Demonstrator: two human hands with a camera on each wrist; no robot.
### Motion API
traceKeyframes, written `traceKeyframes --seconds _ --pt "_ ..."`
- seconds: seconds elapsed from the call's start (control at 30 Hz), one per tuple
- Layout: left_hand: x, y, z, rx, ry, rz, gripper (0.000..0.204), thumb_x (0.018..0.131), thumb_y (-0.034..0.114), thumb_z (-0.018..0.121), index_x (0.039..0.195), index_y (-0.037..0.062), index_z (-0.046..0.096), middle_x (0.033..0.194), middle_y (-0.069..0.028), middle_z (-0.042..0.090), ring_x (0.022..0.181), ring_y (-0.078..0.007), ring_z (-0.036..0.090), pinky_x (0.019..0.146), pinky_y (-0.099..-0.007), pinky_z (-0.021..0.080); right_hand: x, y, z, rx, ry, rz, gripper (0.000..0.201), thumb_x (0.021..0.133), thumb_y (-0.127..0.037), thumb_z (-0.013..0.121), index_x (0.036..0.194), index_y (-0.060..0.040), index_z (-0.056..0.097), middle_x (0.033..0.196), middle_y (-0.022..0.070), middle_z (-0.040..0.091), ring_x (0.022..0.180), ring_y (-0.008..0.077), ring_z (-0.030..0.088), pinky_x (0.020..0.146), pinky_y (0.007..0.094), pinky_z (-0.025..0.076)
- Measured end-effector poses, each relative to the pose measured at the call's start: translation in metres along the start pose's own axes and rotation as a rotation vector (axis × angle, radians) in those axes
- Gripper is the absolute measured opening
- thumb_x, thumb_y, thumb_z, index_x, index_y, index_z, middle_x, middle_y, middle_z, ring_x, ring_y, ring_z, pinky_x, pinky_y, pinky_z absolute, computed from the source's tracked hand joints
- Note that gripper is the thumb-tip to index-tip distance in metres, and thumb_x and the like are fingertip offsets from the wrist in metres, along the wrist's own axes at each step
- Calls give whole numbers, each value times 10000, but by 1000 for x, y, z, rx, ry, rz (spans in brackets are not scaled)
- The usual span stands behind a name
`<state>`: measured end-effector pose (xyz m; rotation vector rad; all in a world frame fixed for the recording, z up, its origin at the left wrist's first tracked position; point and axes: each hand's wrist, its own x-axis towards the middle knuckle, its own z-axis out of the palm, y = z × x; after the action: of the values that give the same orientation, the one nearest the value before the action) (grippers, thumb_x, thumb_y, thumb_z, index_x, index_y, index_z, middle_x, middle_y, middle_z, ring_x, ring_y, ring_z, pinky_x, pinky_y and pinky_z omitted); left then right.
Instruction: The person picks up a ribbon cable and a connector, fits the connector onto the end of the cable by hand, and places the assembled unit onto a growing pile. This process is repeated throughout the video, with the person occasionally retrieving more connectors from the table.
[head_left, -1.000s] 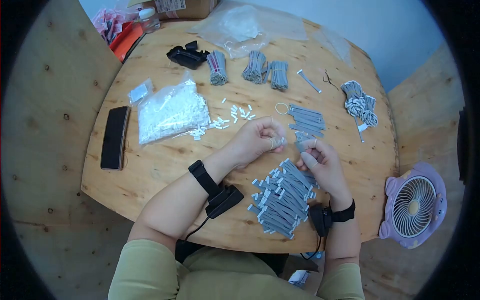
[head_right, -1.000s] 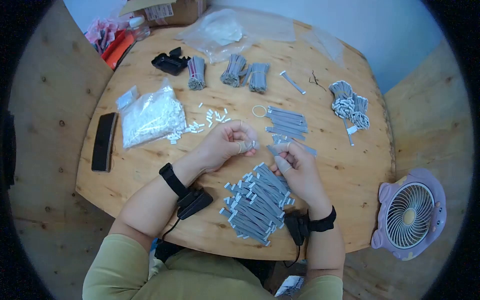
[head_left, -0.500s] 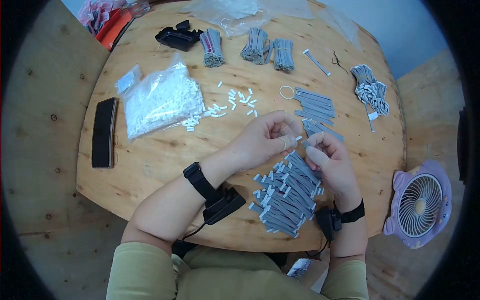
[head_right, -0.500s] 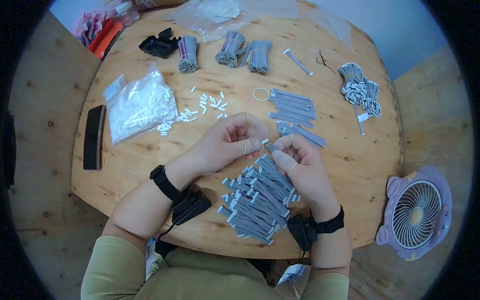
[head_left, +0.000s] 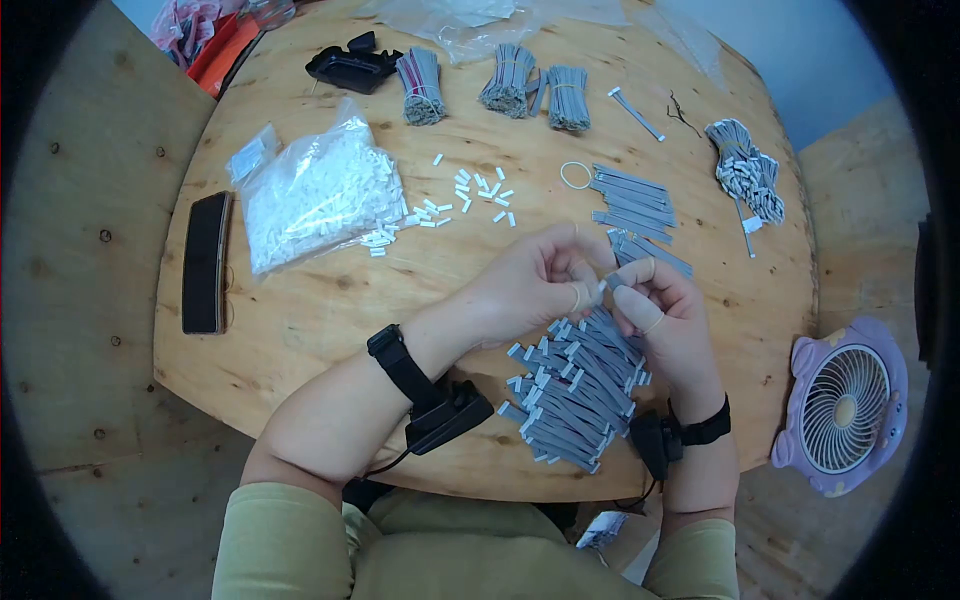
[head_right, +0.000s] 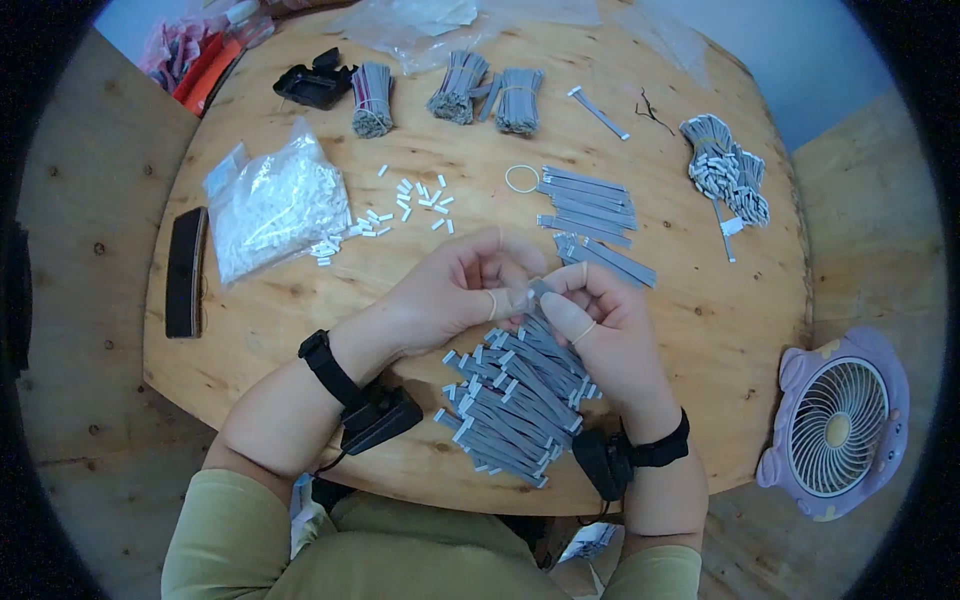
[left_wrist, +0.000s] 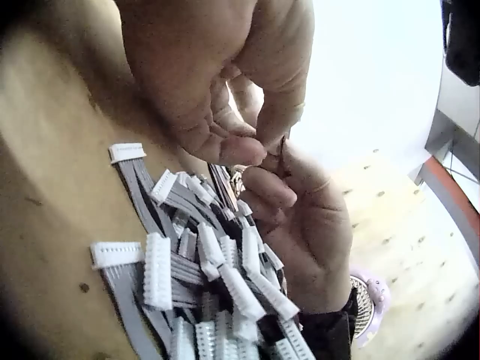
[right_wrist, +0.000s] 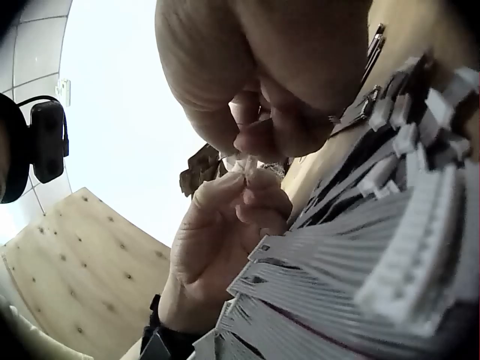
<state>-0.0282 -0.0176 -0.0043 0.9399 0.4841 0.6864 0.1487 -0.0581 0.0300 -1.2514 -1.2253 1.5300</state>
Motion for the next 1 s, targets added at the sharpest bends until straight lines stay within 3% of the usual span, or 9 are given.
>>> traceKeyframes --seconds 0.37,0.73,1.0 --pt "-1 8 4 190 95 -35 143 814 143 560 870 12 572 752 -14 581 640 -61 521 596 -194 438 -4 -6 1 61 -20 38 93 799 -102 561 837 -29 519 711 -26 534 617 18 481 551 157 389" --pt "-1 7 4 131 87 4 156 817 150 559 882 9 579 747 -10 582 641 -54 520 600 -189 438 -3 -2 -3 76 -8 78 112 784 -104 576 854 -30 528 712 -32 532 603 13 476 523 148 375" --pt "-1 5 4 109 86 6 154 823 149 550 885 10 576 760 -20 579 661 -64 529 622 -200 447 -1 0 2 114 20 38 100 783 -122 582 835 -43 548 659 -46 516 534 -2 403 468 146 304"
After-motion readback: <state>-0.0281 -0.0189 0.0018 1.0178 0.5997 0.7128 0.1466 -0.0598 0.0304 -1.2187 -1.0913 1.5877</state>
